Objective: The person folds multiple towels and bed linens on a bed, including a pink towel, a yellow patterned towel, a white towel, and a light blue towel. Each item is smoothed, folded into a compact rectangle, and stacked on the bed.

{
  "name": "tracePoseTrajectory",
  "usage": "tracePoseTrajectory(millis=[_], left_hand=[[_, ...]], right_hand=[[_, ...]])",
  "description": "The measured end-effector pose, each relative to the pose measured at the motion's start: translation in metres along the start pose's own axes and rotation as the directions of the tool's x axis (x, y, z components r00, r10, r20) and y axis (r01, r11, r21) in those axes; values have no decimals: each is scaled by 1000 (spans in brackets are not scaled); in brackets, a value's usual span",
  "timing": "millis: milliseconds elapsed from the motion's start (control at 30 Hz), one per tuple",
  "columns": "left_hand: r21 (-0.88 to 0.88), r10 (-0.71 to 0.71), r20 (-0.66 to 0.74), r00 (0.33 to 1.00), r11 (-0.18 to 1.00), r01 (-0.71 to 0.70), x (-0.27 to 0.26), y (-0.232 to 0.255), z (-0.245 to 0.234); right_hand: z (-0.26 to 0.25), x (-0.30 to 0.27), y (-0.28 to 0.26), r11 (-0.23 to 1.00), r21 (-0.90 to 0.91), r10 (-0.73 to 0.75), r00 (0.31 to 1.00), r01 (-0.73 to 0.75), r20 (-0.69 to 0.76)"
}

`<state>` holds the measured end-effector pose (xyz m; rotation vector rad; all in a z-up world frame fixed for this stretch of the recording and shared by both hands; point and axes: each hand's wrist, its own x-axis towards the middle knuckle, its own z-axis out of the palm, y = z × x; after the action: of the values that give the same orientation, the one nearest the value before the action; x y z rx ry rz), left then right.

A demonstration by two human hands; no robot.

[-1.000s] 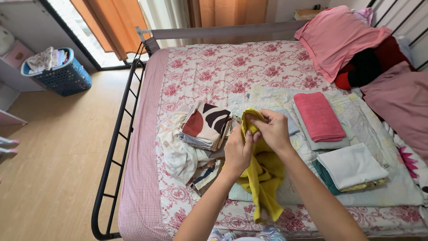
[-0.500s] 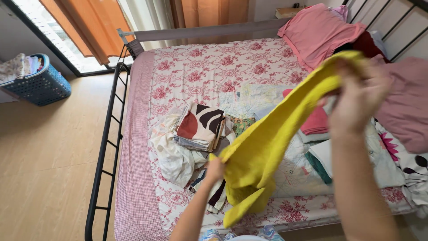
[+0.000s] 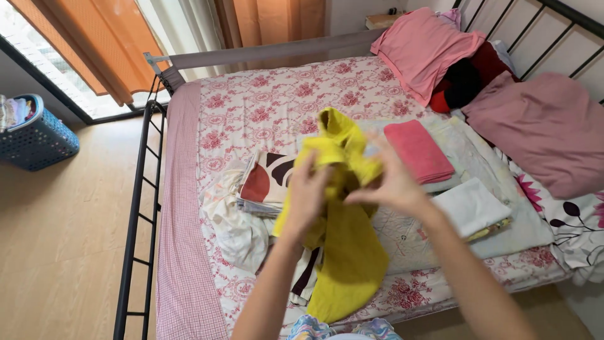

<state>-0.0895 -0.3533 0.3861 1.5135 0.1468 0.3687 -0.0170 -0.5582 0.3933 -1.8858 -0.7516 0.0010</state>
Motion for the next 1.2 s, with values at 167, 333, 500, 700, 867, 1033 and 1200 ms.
tracePoseTrajectory(millis=[167, 333, 500, 700, 867, 1033, 1200], left_hand=[[259, 522, 305, 796, 759, -597, -25, 9, 23], [180, 443, 198, 874, 861, -477, -32, 12, 27], [148, 608, 167, 776, 763, -630, -21, -7, 33], [468, 297, -123, 947, 859, -208, 28, -31, -17], [549, 436, -287, 853, 804, -226, 52, -14, -119], [322, 339, -360, 869, 919, -226, 46, 22, -189], [376, 144, -158, 977, 923, -75, 24, 21, -250]], right_hand=[[27, -19, 26, 966, -252, 37, 995, -59, -92], [0, -19, 1, 992, -14, 123, 969, -129, -214], [-4, -18, -31, 945, -186, 242, 957, -269, -158], [-42, -26, 3, 978, 14, 211, 976, -210, -50], [-127, -46, 55, 953, 167, 299, 883, -254, -363], [-209, -77, 85, 973, 207, 212, 755, -103, -621], [-274, -125, 135, 904, -242, 228, 876, -352, -424]])
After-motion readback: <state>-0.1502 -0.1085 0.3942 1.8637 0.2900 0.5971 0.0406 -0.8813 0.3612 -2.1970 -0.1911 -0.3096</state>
